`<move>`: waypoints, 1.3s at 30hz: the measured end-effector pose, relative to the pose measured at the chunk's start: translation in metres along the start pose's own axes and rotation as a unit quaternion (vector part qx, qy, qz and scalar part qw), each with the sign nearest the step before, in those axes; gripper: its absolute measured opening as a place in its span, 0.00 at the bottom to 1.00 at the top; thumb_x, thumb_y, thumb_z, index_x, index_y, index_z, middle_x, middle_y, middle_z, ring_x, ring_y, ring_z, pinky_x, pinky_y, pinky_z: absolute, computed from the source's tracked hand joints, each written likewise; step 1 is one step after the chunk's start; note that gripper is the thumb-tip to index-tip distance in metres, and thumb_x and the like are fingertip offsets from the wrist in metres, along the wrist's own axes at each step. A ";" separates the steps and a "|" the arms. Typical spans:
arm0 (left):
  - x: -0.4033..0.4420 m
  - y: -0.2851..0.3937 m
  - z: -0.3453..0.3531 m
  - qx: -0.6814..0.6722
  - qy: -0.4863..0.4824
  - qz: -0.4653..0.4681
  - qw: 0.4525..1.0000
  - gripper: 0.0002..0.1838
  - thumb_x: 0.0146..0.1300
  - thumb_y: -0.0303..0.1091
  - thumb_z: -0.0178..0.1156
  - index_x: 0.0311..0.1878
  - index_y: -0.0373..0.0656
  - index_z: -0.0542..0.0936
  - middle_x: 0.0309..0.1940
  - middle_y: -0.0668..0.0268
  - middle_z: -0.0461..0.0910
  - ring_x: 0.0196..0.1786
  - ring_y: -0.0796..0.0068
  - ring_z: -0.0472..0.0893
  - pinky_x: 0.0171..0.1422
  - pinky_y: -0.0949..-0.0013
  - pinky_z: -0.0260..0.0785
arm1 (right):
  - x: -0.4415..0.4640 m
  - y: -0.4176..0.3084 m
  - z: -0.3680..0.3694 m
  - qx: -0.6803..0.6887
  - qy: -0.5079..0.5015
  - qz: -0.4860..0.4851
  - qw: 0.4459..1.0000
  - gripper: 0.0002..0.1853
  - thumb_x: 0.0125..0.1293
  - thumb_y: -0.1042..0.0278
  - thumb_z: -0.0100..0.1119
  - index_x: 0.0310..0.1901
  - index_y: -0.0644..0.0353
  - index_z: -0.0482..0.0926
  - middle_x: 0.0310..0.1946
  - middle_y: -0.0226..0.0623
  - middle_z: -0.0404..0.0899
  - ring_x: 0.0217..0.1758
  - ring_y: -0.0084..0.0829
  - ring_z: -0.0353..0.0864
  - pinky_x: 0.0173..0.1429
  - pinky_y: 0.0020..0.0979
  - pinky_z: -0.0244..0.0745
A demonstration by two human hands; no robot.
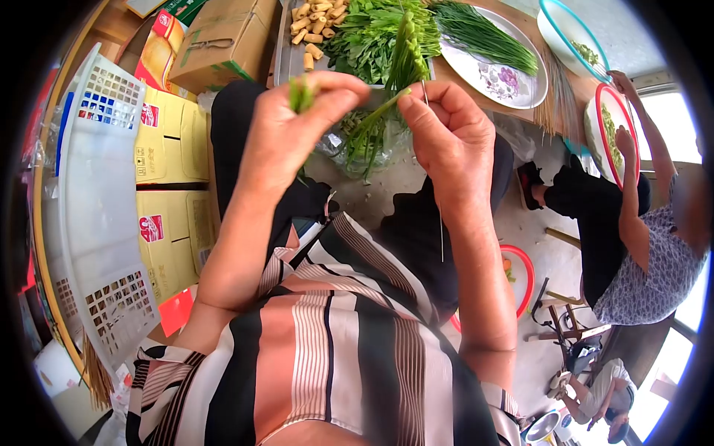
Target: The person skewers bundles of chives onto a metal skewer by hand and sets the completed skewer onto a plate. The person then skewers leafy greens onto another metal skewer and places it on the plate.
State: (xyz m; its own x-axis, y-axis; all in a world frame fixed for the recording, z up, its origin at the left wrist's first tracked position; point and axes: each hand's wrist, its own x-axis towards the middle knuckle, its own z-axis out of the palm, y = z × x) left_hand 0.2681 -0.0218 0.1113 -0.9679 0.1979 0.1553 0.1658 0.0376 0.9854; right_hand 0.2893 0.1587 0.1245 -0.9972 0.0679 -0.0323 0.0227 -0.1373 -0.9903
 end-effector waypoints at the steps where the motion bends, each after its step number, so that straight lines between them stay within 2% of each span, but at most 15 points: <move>1: 0.002 0.000 0.008 -0.103 -0.028 -0.021 0.994 0.09 0.63 0.30 0.63 0.44 0.36 0.82 0.35 0.70 0.82 0.39 0.84 0.78 0.45 0.80 0.69 | -0.001 0.001 0.001 -0.005 -0.001 -0.001 1.000 0.05 0.65 0.71 0.61 0.38 0.62 0.78 0.16 0.15 0.67 0.16 0.07 0.55 0.19 0.16 0.46; 4: 0.008 -0.009 0.016 -0.181 -0.082 -0.033 0.979 0.09 0.63 0.29 0.62 0.43 0.34 0.80 0.31 0.67 0.82 0.33 0.84 0.79 0.32 0.83 0.65 | -0.002 -0.002 0.005 -0.010 0.008 -0.003 1.000 0.05 0.65 0.70 0.61 0.39 0.62 0.78 0.16 0.15 0.66 0.16 0.07 0.56 0.21 0.15 0.47; 5: 0.008 -0.009 0.015 -0.181 -0.084 -0.033 0.979 0.09 0.63 0.29 0.62 0.43 0.34 0.80 0.31 0.67 0.82 0.33 0.84 0.79 0.32 0.83 0.65 | -0.004 -0.004 0.004 -0.035 0.010 0.000 0.999 0.08 0.66 0.68 0.60 0.41 0.63 0.79 0.15 0.16 0.65 0.17 0.07 0.56 0.22 0.15 0.48; 6: 0.008 -0.005 0.011 -0.201 -0.076 -0.079 0.974 0.10 0.63 0.30 0.62 0.43 0.34 0.80 0.31 0.66 0.81 0.32 0.83 0.79 0.28 0.83 0.62 | -0.007 -0.006 0.003 -0.035 0.008 -0.001 0.999 0.08 0.66 0.68 0.60 0.41 0.63 0.79 0.15 0.16 0.65 0.17 0.07 0.56 0.22 0.15 0.48; 7: 0.008 -0.003 0.006 -0.218 -0.064 -0.124 0.966 0.11 0.63 0.32 0.62 0.44 0.35 0.79 0.31 0.65 0.81 0.31 0.82 0.80 0.25 0.83 0.60 | -0.010 -0.008 0.000 -0.067 0.005 0.010 0.998 0.09 0.68 0.66 0.56 0.42 0.64 0.78 0.14 0.17 0.63 0.15 0.08 0.54 0.19 0.16 0.46; 9: 0.013 -0.008 -0.006 -0.232 -0.046 -0.124 0.964 0.12 0.62 0.33 0.63 0.44 0.35 0.78 0.31 0.65 0.81 0.30 0.82 0.80 0.23 0.83 0.58 | -0.020 -0.012 -0.003 -0.122 -0.013 0.021 0.992 0.14 0.73 0.63 0.48 0.43 0.66 0.78 0.11 0.18 0.59 0.13 0.09 0.52 0.17 0.17 0.43; 10: 0.016 -0.011 -0.012 -0.250 -0.034 -0.126 0.959 0.14 0.62 0.35 0.63 0.45 0.36 0.78 0.30 0.65 0.81 0.30 0.81 0.80 0.21 0.82 0.55 | -0.025 -0.012 -0.004 -0.118 -0.021 0.019 0.993 0.14 0.73 0.63 0.48 0.43 0.66 0.78 0.11 0.18 0.59 0.13 0.09 0.52 0.17 0.17 0.43; 12: 0.020 -0.014 -0.021 -0.244 -0.024 -0.124 0.962 0.14 0.61 0.37 0.63 0.46 0.38 0.78 0.31 0.67 0.81 0.29 0.82 0.79 0.21 0.83 0.54 | -0.037 -0.013 -0.009 -0.138 -0.069 0.048 0.987 0.14 0.73 0.64 0.47 0.43 0.67 0.78 0.10 0.17 0.58 0.12 0.09 0.52 0.18 0.17 0.43; 13: 0.022 -0.015 -0.023 -0.258 -0.014 -0.129 0.957 0.14 0.61 0.37 0.64 0.45 0.39 0.78 0.31 0.68 0.80 0.29 0.83 0.79 0.21 0.83 0.54 | -0.042 -0.016 -0.014 -0.121 -0.095 0.073 0.985 0.13 0.72 0.64 0.51 0.44 0.65 0.80 0.15 0.17 0.63 0.17 0.08 0.57 0.21 0.15 0.50; 17: 0.026 -0.013 -0.023 -0.275 -0.007 -0.146 0.950 0.13 0.61 0.38 0.63 0.44 0.41 0.78 0.32 0.71 0.80 0.28 0.85 0.77 0.20 0.83 0.53 | -0.050 -0.019 -0.014 -0.127 -0.128 0.087 0.980 0.13 0.72 0.65 0.51 0.46 0.66 0.79 0.16 0.17 0.62 0.18 0.09 0.56 0.22 0.15 0.51; 28: 0.026 -0.010 -0.023 -0.272 -0.006 -0.143 0.952 0.13 0.61 0.38 0.63 0.44 0.41 0.79 0.30 0.71 0.79 0.27 0.86 0.76 0.20 0.84 0.52 | -0.050 -0.018 -0.015 -0.138 -0.131 0.086 0.978 0.12 0.72 0.66 0.51 0.46 0.66 0.79 0.16 0.17 0.62 0.18 0.09 0.56 0.22 0.16 0.50; 39: 0.025 -0.012 -0.027 -0.272 -0.008 -0.121 0.955 0.12 0.59 0.34 0.65 0.43 0.39 0.79 0.29 0.68 0.78 0.30 0.85 0.75 0.22 0.83 0.53 | -0.053 -0.019 -0.015 -0.144 -0.132 0.089 0.977 0.13 0.72 0.66 0.50 0.45 0.67 0.79 0.15 0.17 0.61 0.18 0.09 0.55 0.22 0.16 0.49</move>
State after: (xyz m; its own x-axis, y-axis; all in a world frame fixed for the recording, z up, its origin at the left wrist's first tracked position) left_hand 0.2369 -0.0434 0.1055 -0.9616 0.2627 -0.0792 -0.1901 -0.4296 0.8828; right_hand 0.3426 0.1728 0.1431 -0.9588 -0.1932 -0.2081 0.1780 0.1621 -0.9706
